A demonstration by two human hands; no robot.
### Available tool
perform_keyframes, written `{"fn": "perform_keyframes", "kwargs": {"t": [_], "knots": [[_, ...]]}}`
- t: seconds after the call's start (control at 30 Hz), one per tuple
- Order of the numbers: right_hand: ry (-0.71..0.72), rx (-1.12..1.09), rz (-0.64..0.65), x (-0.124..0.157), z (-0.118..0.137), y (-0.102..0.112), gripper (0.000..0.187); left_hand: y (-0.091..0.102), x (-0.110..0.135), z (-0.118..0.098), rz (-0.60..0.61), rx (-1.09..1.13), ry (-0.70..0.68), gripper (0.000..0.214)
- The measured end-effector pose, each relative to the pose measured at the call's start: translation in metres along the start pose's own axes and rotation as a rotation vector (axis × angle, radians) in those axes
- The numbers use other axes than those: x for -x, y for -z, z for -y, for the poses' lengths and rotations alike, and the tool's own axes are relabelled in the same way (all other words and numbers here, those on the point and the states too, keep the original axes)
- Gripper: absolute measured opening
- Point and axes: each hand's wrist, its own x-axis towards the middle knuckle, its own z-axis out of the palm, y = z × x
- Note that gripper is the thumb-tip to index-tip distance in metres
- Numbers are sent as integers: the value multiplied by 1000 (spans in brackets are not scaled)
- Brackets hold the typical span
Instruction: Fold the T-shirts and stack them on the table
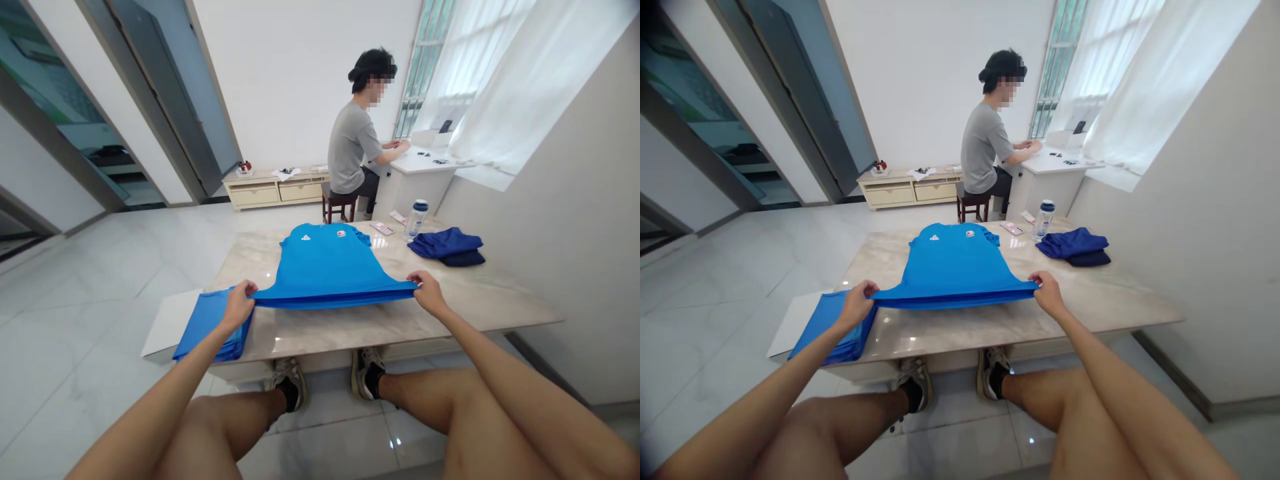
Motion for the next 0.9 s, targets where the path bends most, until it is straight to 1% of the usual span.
{"fn": "perform_keyframes", "kwargs": {"t": [0.1,0.2,0.3,0.4,0.57,0.7,0.77,0.83,0.9], "knots": [[84,61,183,8,-10,4,36,-3,11,13,122,-69,-120,33],[173,90,348,13,-13,11,33,-1,22,19,251,-114,-205,37],[200,102,434,24,-15,15,34,2,34,21,365,-167,-224,37],[203,109,499,42,-18,21,34,5,49,25,469,-213,-227,36],[190,145,638,76,-13,39,33,8,81,32,659,-283,-300,30],[176,179,699,100,-4,54,24,11,104,23,773,-345,-317,26],[131,150,723,110,0,57,21,13,113,18,807,-367,-310,26],[61,113,684,120,3,56,18,13,121,15,841,-390,-298,25],[7,91,604,130,6,53,9,12,129,15,883,-420,-303,21]]}}
